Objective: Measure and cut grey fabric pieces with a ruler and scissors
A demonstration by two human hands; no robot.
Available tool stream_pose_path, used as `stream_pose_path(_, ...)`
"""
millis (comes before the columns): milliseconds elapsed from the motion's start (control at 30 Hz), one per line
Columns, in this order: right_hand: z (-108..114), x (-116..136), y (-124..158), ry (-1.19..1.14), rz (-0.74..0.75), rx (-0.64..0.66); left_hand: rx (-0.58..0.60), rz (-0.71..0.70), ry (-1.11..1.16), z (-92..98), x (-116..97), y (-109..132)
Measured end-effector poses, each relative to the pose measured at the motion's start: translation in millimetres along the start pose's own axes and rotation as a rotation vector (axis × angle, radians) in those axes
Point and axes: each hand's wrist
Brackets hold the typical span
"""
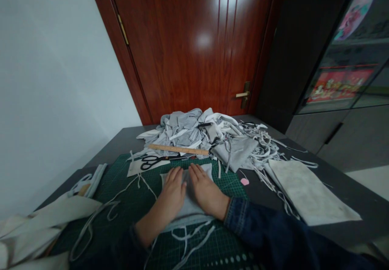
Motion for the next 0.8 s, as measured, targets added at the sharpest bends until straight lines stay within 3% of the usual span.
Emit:
stream_pose_path(67,-21,-2,5,0.045,-0.031,0.050,-0.015,-0.006,-0.037,-33.4,-1,8)
stream_pose_path(133,-31,-10,13,0.082,-0.094,0.053,-0.025,-0.006,-0.070,-51.5,4,19)
stream_pose_path(267,-30,-29,24,0.134,-0.212,0.016,-0.033,0.022,-0.156,-56.3,16,29)
stream_pose_path(400,-26,-34,25,0.133,-0.223,0.021,0.028,0.083,-0.157,-41.5,22,21)
stream_pose_path(567,-9,-37,18,0.044,-0.283,0.003,0.000,0.260,-0.175,6.5,45,14)
stream_pose_path(667,9,-44,14,-0.002,-0.361,-0.013,0.060,0.335,-0.190,30.8,56,20)
stream_pose_path(800,18,-51,10,-0.032,-0.449,0.056,0.170,0.349,-0.140,35.9,50,17)
Point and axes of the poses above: each hand's wrist, its own y-axis away from the middle knuckle, its own z-axis out of the back of the hand, x = y × z, and after that the axes turned 5 degrees about -z, right-handed
